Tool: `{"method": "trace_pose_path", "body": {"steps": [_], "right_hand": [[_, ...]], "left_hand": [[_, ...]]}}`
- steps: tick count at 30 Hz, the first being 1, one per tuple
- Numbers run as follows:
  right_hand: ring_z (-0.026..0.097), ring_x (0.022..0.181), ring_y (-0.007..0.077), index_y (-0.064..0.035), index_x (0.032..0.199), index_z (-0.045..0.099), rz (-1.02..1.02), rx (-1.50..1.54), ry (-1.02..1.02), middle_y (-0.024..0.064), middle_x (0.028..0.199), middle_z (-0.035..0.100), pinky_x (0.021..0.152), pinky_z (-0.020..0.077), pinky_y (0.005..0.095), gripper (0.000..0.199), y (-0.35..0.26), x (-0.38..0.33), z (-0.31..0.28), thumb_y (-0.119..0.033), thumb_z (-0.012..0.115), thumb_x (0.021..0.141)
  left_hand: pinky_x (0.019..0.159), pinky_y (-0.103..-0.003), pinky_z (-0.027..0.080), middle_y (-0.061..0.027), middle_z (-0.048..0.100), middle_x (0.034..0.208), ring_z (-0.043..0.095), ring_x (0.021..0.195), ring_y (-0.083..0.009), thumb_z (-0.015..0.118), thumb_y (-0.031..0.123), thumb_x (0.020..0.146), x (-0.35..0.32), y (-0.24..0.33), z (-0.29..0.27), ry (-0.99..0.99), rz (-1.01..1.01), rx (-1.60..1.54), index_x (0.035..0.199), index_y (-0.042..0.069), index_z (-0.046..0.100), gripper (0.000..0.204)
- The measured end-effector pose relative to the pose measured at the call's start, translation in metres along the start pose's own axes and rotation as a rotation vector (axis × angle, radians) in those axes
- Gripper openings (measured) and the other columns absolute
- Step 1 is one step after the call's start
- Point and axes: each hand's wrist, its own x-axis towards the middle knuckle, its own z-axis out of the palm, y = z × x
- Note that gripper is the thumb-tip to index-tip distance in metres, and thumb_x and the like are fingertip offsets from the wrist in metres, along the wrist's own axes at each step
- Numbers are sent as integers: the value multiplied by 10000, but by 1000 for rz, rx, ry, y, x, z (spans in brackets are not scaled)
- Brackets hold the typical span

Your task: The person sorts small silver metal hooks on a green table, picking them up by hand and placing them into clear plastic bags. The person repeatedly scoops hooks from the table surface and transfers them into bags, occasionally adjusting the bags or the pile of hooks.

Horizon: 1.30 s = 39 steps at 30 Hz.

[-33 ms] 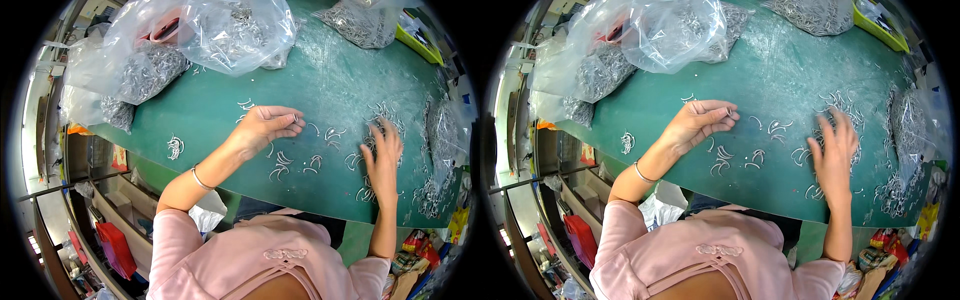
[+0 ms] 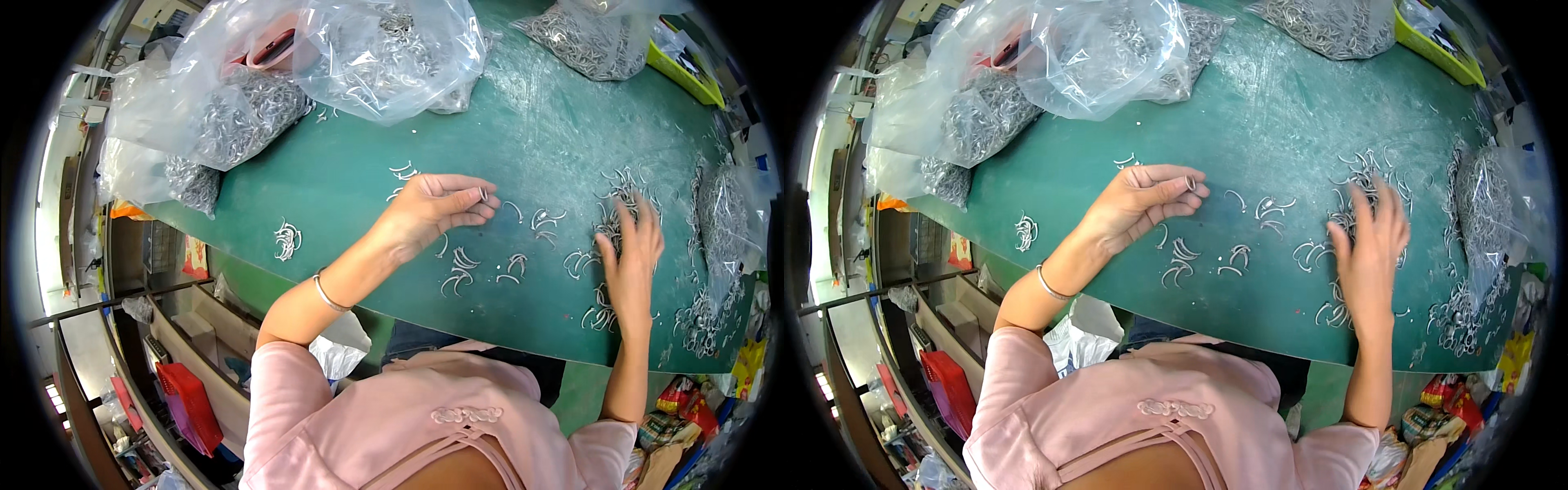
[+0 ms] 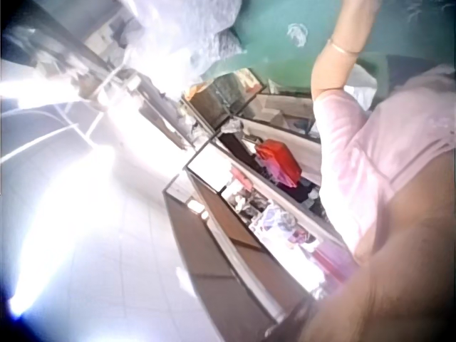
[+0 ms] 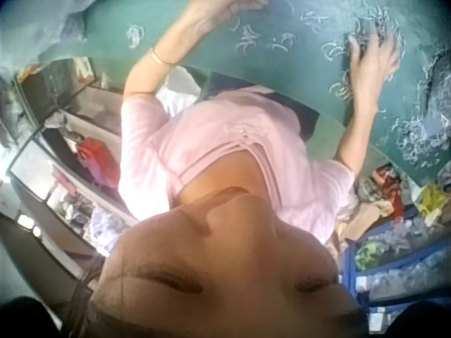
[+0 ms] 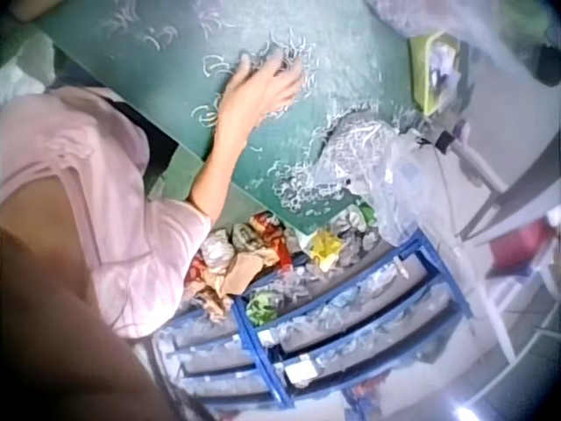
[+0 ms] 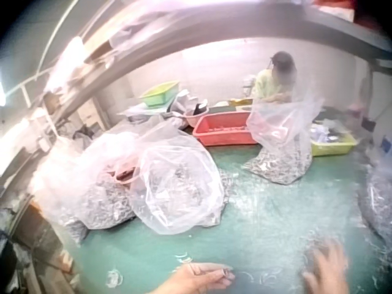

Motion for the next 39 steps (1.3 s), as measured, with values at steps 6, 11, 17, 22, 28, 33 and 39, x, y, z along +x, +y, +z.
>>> {"method": "trace_pose_path", "body": {"steps": [6,11,17,22,28,33,39], "right_hand": [[291,1355,398,-78,1361,461,116,80,-133,197,1486,292,1108,229,480,593,17,-14,2,-161,688,819],[299,1341,428,-62,1349,462,14,107,-149,233,1479,284,1090,256,504,605,15,-14,-6,-126,698,796],[299,1316,463,-45,1313,479,5,185,-146,243,1471,283,1067,269,542,575,15,-23,-8,-130,705,791],[294,1311,471,-44,1300,487,10,194,-133,248,1467,280,1056,270,560,588,18,-24,-6,-151,725,773],[280,1322,481,-51,1297,496,4,215,-201,244,1468,278,1051,282,553,656,26,-26,-5,-199,773,721],[388,1271,385,-77,1165,582,-72,263,-138,141,1358,438,1007,362,472,434,33,-32,-13,-68,708,751],[526,1105,350,-58,1040,601,-130,230,17,129,1210,547,934,421,441,295,61,-37,-6,-3,661,757]], "left_hand": [[856,-275,550,-175,664,1075,669,909,-181,577,52,930,-6,3,1,-46,-1,-25,1195,-78,573,296],[862,-301,550,-177,664,1083,670,937,-206,590,43,918,-10,9,10,-30,10,50,1173,-76,585,281],[917,-349,541,-217,646,1111,662,1006,-290,604,48,903,5,53,22,-112,-97,193,1157,-82,587,285],[1009,-407,482,-272,526,1232,536,1192,-369,522,-17,898,134,209,74,160,505,38,1214,-167,456,356],[866,-439,534,-204,580,1176,623,1035,-345,454,-6,893,155,220,101,221,625,274,1220,-69,500,337],[896,-327,487,-87,567,1227,573,1134,-203,543,17,892,59,111,88,-45,777,1033,1227,26,568,336],[830,-329,478,-107,549,1154,574,1002,-267,697,51,801,8,8,49,-88,459,1308,1210,56,566,430]]}}
